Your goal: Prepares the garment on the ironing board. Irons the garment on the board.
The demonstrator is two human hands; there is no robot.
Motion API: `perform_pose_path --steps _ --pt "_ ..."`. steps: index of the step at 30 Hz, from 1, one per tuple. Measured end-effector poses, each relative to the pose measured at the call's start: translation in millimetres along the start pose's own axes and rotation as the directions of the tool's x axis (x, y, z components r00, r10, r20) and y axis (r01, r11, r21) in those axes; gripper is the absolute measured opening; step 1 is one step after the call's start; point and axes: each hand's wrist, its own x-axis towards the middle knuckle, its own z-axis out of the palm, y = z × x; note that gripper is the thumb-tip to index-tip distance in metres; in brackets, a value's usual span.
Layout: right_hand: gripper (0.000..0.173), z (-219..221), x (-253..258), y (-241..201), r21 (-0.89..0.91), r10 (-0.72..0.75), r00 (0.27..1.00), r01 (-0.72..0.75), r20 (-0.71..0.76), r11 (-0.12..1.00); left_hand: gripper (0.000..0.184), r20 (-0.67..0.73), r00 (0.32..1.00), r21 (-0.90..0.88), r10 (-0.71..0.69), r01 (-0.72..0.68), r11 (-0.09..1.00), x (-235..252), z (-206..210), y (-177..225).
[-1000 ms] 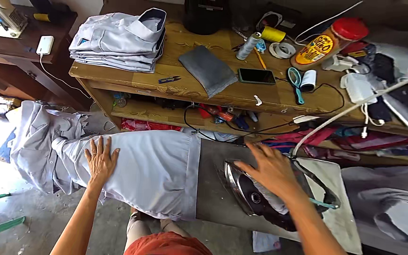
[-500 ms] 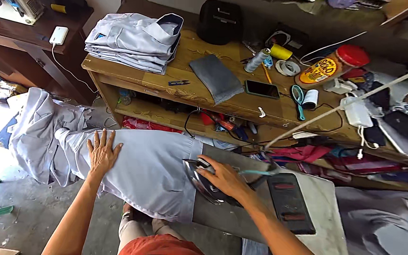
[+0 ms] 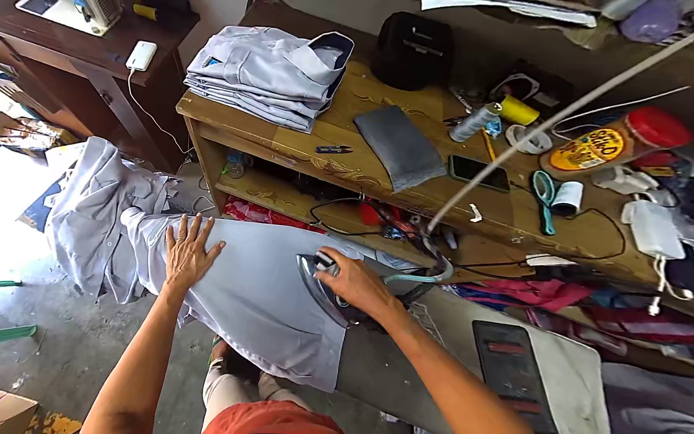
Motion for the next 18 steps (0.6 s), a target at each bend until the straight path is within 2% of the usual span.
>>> perform_pose_path --steps 1,3,7,10,15,18 --pt "0.065 -5.2 6.1 4.1 0.019 0.019 1.000 -0.019 -0.009 1.000 0.079 -0.003 1.000 -0.001 0.000 0.000 1.000 0.4 -0.1 1.0" --pt "0.072 -8.9 14.1 9.2 0.029 -0.036 0.999 0.036 -0.002 0.999 0.080 -0.009 1.000 0.001 -0.004 0.004 1.000 0.4 -0.9 2.0" --pt "0.064 -5.4 30.7 -4.9 0.004 -0.183 0.979 0.183 0.085 0.983 0.075 0.010 1.000 -0.026 -0.005 0.006 1.000 0.7 -1.9 1.8" --pt "0.061 0.3 52.8 -40.1 -0.019 -0.271 0.957 0.274 0.098 0.961 0.065 0.013 1.000 -0.060 -0.022 0.023 0.998 0.8 -4.3 1.1" --pt "0.060 4.6 90.9 -80.2 -0.087 -0.272 0.959 0.279 0.080 0.956 0.064 0.003 1.000 -0.075 -0.010 0.011 0.997 -1.1 -3.6 0.9" --pt "0.058 6.2 75.9 -81.6 -0.139 -0.287 0.932 0.322 0.221 0.937 0.064 -0.006 1.000 -0.065 -0.014 0.013 0.998 -1.8 -1.5 -0.7"
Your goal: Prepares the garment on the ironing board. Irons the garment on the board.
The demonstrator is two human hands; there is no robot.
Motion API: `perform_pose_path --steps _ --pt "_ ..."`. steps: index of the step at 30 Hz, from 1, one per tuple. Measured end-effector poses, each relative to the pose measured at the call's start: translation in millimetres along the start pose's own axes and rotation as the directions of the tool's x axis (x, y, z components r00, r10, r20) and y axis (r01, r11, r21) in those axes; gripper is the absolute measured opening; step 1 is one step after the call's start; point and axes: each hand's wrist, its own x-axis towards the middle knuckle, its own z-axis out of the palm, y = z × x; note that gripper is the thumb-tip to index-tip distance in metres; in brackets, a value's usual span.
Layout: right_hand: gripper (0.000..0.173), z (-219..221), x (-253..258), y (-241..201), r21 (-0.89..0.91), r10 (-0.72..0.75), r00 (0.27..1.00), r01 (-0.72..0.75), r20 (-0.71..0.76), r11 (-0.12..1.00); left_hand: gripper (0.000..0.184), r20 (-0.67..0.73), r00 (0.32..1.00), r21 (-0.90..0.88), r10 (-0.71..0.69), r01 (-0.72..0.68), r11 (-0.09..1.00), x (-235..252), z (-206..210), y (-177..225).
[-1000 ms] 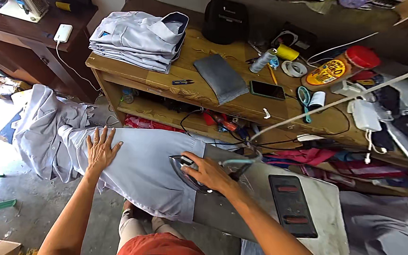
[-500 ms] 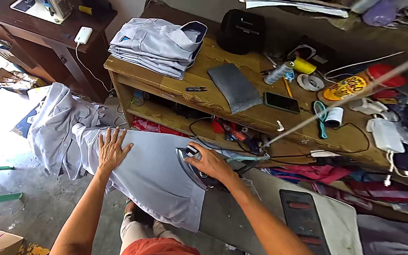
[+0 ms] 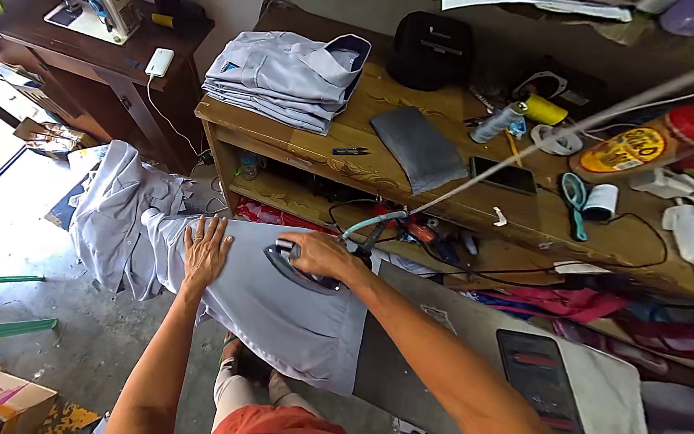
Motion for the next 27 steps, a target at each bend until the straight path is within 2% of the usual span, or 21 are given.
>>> perform_pose_path --steps 2,4,7,9,11,13,14,17,19,21,24,27 --pt "0.058 8.9 -20.3 -4.0 -0.025 -0.051 0.996 0.053 0.071 0.998 0.063 0.007 1.000 -0.010 -0.006 0.006 1.000 0.8 0.5 -0.1" --pt "0.058 12.5 -30.5 -6.3 -0.023 -0.053 0.996 0.055 0.075 0.998 0.062 0.016 1.000 -0.092 -0.025 0.026 0.995 2.9 -1.7 -0.1" --pt "0.058 6.0 -11.4 -12.8 0.033 0.050 0.998 -0.050 -0.024 0.998 0.061 -0.050 0.996 -0.390 -0.075 0.049 0.920 7.3 -10.9 -3.2" --pt "0.059 -3.0 15.6 -23.1 0.068 0.111 0.991 -0.106 -0.075 0.992 0.060 -0.085 0.987 -0.602 -0.134 0.056 0.797 6.8 -20.9 -7.3" --pt "0.058 -7.2 42.3 -32.7 0.093 0.147 0.981 -0.135 -0.127 0.986 0.056 -0.110 0.958 -0.791 -0.263 0.076 0.607 0.4 -33.3 -11.2" --pt "0.058 -6.4 59.0 -37.9 0.113 0.172 0.973 -0.155 -0.155 0.981 0.051 -0.151 0.886 -0.898 -0.439 0.063 0.435 -11.6 -44.0 -17.3" --pt "0.058 -3.9 60.5 -38.3 0.115 0.174 0.972 -0.157 -0.157 0.981 0.049 -0.168 0.841 -0.916 -0.514 0.060 0.396 -20.2 -45.8 -24.1" --pt "0.060 4.6 34.2 -31.1 0.100 0.153 0.981 -0.141 -0.121 0.985 0.044 -0.122 0.766 -0.903 -0.631 0.178 0.391 -59.1 -36.8 -61.5" --pt "0.059 9.6 -4.0 -18.1 0.093 0.164 0.983 -0.156 -0.085 0.983 0.041 -0.001 0.731 -0.865 -0.683 0.341 0.367 -96.5 -15.3 -89.5" --pt "0.059 15.3 -48.8 2.4 0.098 0.208 0.974 -0.199 -0.090 0.975 0.042 0.171 0.667 -0.793 -0.725 0.530 0.300 -138.0 12.4 -112.8" --pt "0.059 28.6 -120.5 46.5 0.211 0.337 0.921 -0.296 -0.196 0.931 0.043 0.466 0.525 -0.576 -0.713 0.791 0.206 -203.4 58.3 -128.6" --pt "0.062 49.0 -182.5 99.0 0.322 0.519 0.809 -0.431 -0.276 0.843 0.042 0.698 0.333 -0.364 -0.634 0.927 0.086 -250.7 91.6 -109.5"
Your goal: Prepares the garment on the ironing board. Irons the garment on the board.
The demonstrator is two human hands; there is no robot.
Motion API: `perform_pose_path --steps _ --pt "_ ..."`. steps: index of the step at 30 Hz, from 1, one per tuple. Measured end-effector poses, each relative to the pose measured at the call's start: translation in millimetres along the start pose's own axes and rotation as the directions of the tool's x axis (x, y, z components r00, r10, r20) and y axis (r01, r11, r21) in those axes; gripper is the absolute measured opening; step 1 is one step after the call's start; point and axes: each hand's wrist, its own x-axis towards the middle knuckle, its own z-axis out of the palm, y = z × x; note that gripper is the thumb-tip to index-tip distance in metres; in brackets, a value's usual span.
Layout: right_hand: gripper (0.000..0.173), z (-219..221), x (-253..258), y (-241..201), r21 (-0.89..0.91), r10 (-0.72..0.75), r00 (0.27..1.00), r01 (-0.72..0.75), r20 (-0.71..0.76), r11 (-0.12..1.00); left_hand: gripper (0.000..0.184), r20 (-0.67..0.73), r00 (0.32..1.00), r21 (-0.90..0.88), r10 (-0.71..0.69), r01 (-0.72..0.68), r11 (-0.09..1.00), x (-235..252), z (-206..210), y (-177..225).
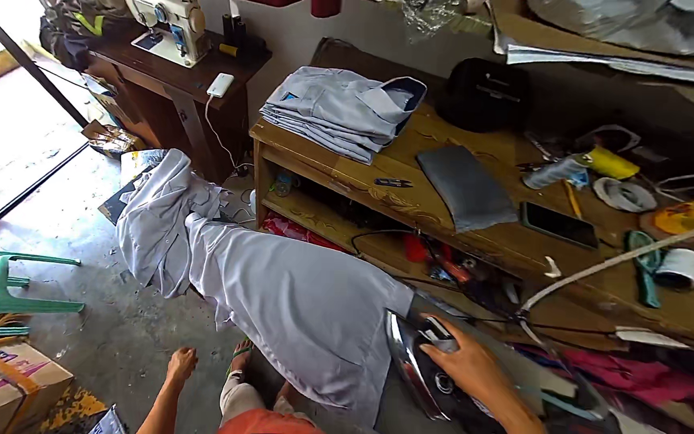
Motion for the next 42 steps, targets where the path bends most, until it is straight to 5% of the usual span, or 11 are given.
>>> perform_pose_path --steps 4,9,12,18,22,25,30,33,35,39,42 --pt "0.062 -12.6 -29.9 78.1 0.062 0.226 0.969 -0.221 -0.100 0.973 0.047 0.144 0.984 -0.005 -0.109 0.111 0.994 -18.6 48.9 -5.9" --pt "0.085 -31.8 -54.3 123.8 0.020 0.273 0.956 -0.272 -0.111 0.962 0.045 0.221 0.973 -0.178 0.060 -0.020 0.984 -40.2 98.9 56.6" --pt "0.106 -43.9 -60.4 99.2 -0.173 -0.016 0.964 -0.032 -0.264 0.984 0.039 0.206 0.969 -0.314 0.138 -0.068 0.947 -61.0 116.3 89.3" --pt "0.051 45.6 -17.8 15.7 -0.017 -0.455 0.851 0.467 -0.264 0.884 0.043 0.163 0.975 -0.615 0.148 -0.017 0.788 -75.5 131.2 102.3" --pt "0.053 131.4 3.1 -24.9 -0.011 -0.589 0.787 0.598 -0.181 0.802 0.032 -0.231 0.941 -0.338 0.247 -0.315 0.887 -50.3 92.6 92.9" --pt "0.066 148.4 28.8 -21.5 -0.183 -0.555 0.823 0.530 -0.125 0.828 0.041 -0.416 0.875 -0.386 0.246 -0.415 0.824 -35.5 45.7 111.8" --pt "0.066 110.1 101.4 -2.4 -0.218 -0.375 0.911 0.336 -0.172 0.916 0.112 -0.119 0.901 -0.395 0.416 -0.428 0.813 -15.1 1.4 153.2" --pt "0.066 103.5 109.6 -20.3 -0.180 -0.357 0.904 0.320 -0.236 0.930 0.054 0.192 0.868 -0.572 0.457 -0.279 0.771 -18.6 -3.4 175.3" --pt "0.065 112.3 95.2 -42.4 -0.170 -0.418 0.875 0.386 -0.243 0.907 0.033 0.179 0.870 -0.629 0.460 -0.259 0.733 -15.7 -16.6 193.6" --pt "0.063 156.0 77.4 -81.1 -0.208 -0.536 0.818 0.498 -0.209 0.842 0.026 -0.029 0.897 -0.724 0.440 -0.323 0.609 -27.9 -83.4 270.4" --pt "0.065 179.3 82.9 -112.0 -0.216 -0.535 0.803 0.491 -0.264 0.844 0.038 -0.189 0.837 -0.850 0.514 -0.402 0.341 -15.6 -123.9 324.4"
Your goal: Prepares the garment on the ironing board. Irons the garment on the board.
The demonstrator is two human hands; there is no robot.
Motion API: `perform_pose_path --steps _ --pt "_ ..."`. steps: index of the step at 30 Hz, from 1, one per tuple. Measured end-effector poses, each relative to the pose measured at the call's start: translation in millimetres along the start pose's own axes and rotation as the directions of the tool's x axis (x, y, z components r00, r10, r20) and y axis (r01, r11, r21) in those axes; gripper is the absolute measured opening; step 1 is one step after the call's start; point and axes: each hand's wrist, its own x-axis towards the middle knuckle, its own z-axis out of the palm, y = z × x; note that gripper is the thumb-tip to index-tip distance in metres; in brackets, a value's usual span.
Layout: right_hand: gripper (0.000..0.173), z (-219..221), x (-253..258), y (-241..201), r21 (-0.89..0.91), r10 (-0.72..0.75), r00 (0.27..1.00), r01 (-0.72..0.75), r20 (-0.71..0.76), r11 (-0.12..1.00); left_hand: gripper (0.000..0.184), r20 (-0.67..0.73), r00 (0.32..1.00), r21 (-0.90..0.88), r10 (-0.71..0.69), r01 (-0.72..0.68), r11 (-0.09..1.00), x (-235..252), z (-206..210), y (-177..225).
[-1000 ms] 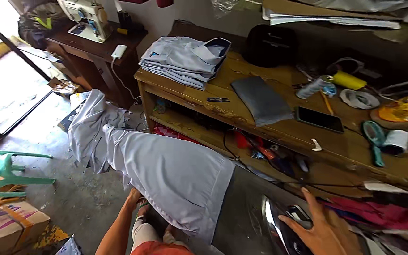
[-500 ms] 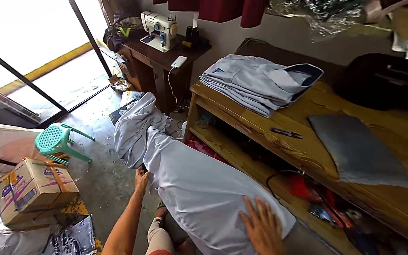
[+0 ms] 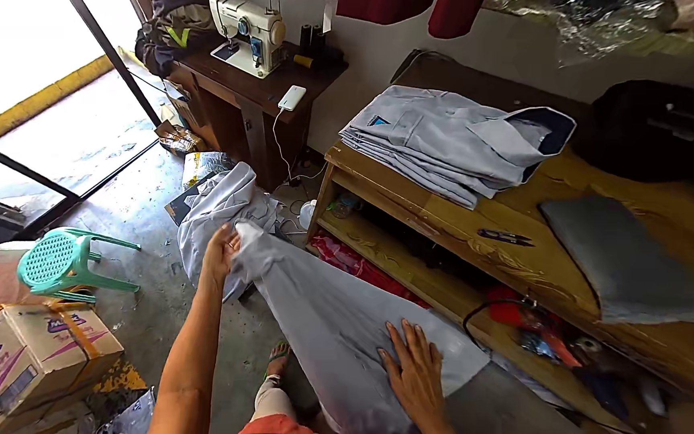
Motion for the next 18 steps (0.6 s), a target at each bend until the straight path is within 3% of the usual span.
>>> perform_pose_path --steps 2,5,6,8,10,12,15,16,18 --pt "0.065 6.6 11.4 -14.7 -0.002 0.039 0.999 -0.039 -0.012 0.999 0.046 -0.088 0.994 -0.037 0.071 -0.075 0.996 24.3 -3.1 -3.1" --pt "0.066 14.3 17.2 -22.3 -0.036 0.073 0.997 -0.073 -0.006 0.997 0.053 -0.238 0.961 0.161 0.141 -0.104 0.981 32.7 -26.4 -45.5" --pt "0.066 16.2 16.6 -22.1 -0.047 0.079 0.997 -0.080 -0.012 0.996 0.056 -0.214 0.972 0.210 0.096 -0.050 0.976 26.2 -29.6 -62.1" --pt "0.068 17.8 14.8 -21.0 -0.057 0.090 0.995 -0.092 -0.039 0.994 0.062 -0.038 0.998 0.308 -0.044 0.054 0.950 5.3 -25.6 -94.9" --pt "0.069 15.8 15.4 -25.2 -0.044 0.108 0.992 -0.111 -0.069 0.993 0.062 0.112 0.981 0.361 -0.161 0.111 0.926 -15.5 -16.2 -112.6" --pt "0.068 12.0 19.5 -37.2 -0.022 0.135 0.986 -0.138 -0.093 0.990 0.053 0.088 0.990 0.471 -0.106 0.052 0.880 -26.6 -7.5 -113.3" --pt "0.065 15.5 19.9 -57.2 0.013 0.161 0.982 -0.160 -0.100 0.987 0.044 0.064 0.994 0.761 0.088 -0.105 0.640 -40.3 -14.8 -93.8" --pt "0.066 19.4 18.9 -60.5 0.016 0.163 0.982 -0.162 -0.093 0.987 0.042 0.109 0.991 0.780 0.077 -0.133 0.611 -47.0 -22.8 -85.4" --pt "0.068 24.2 14.9 -59.3 -0.005 0.153 0.985 -0.154 -0.077 0.988 0.040 0.173 0.980 0.729 -0.098 -0.061 0.681 -62.4 -44.2 -72.9"
